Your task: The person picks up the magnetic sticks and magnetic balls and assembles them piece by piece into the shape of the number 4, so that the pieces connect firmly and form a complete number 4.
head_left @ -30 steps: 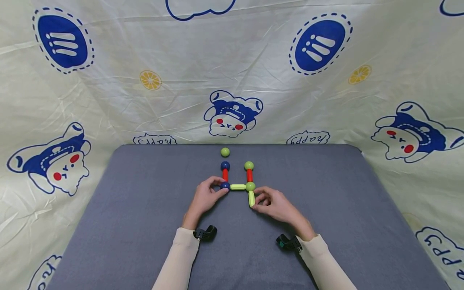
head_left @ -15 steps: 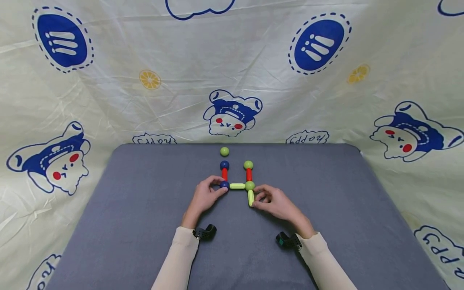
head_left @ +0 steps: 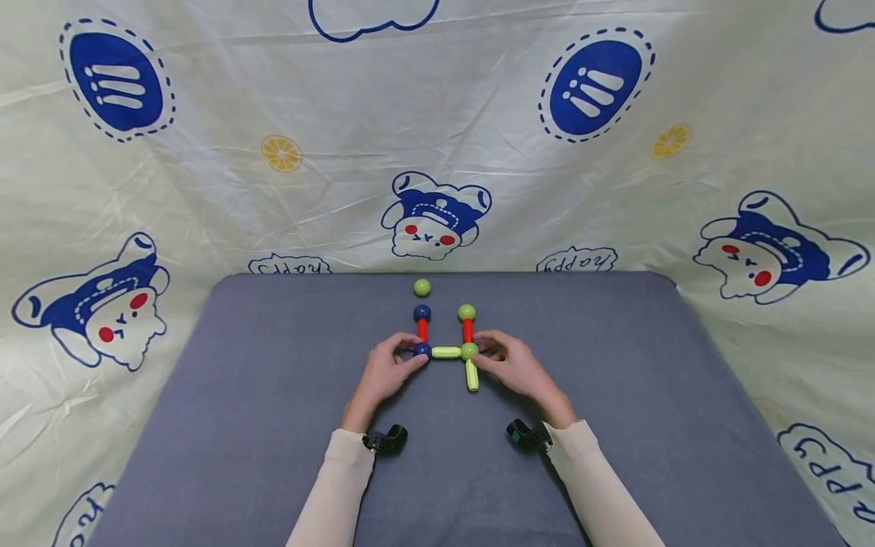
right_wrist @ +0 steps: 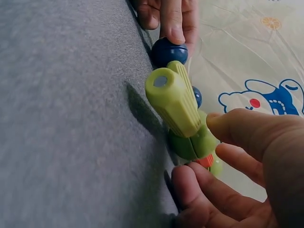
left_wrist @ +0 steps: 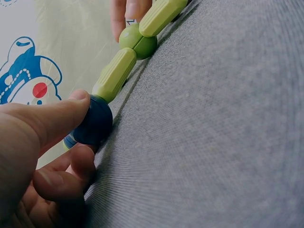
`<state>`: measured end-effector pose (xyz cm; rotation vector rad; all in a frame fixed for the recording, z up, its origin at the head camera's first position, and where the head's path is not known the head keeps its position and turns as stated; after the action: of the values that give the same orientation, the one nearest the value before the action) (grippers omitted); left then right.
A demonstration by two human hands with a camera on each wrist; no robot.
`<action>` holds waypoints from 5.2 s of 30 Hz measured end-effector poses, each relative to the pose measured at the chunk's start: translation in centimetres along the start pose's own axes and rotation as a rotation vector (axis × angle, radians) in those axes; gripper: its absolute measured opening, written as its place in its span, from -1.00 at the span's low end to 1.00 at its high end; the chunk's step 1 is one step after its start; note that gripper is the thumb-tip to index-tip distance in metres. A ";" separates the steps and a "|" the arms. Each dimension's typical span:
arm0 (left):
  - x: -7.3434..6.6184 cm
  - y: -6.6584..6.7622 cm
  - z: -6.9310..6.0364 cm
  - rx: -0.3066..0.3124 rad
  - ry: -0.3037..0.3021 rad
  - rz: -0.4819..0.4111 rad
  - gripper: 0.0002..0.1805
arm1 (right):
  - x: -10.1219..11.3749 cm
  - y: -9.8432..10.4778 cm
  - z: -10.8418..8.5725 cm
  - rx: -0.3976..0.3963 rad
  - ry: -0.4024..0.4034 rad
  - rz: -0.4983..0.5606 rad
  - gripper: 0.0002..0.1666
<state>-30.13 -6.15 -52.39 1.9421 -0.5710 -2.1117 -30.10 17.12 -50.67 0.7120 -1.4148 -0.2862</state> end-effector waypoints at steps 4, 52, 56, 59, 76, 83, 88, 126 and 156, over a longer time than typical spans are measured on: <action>0.1 0.1 0.0 -0.002 0.000 0.005 -0.66 | 0.0 -0.4 0.6 -0.003 0.019 -0.006 -0.56; -0.4 0.3 0.3 0.038 -0.007 0.020 -0.65 | -0.3 -0.5 0.7 -0.017 0.022 0.059 -0.62; -0.5 0.3 0.6 0.093 -0.016 0.000 -0.65 | -0.3 -0.4 0.7 -0.017 0.013 0.055 -0.61; -0.2 0.6 0.9 0.133 -0.003 0.007 -0.65 | -0.4 -0.5 0.6 -0.012 0.006 0.054 -0.61; -0.2 4.0 6.6 0.159 -0.045 0.195 -0.50 | -0.5 -0.6 0.8 -0.012 0.029 0.053 -0.61; 0.0 3.5 9.6 0.121 -0.030 0.202 -0.53 | -0.5 -0.6 0.7 -0.008 0.026 0.056 -0.61; -0.4 3.1 11.1 0.104 -0.029 0.241 -0.56 | -0.5 -0.5 0.7 -0.016 0.027 0.056 -0.61; -1.8 0.7 14.2 0.245 -0.076 0.578 -0.46 | -0.5 -0.5 0.6 -0.018 0.035 0.075 -0.61; -1.8 6.0 8.4 -0.003 -0.165 0.202 -0.61 | -0.2 -0.3 0.3 -0.034 0.039 0.056 -0.62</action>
<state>-38.85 -9.70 -47.79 1.6410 -0.7599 -2.1531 -30.37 16.94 -51.02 0.6456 -1.3873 -0.2504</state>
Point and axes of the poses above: each hand's wrist, its own z-axis towards the middle knuckle, its own y-axis out of the back of the hand, x = y × z, the point moved 9 cm from there along z, towards the middle knuckle
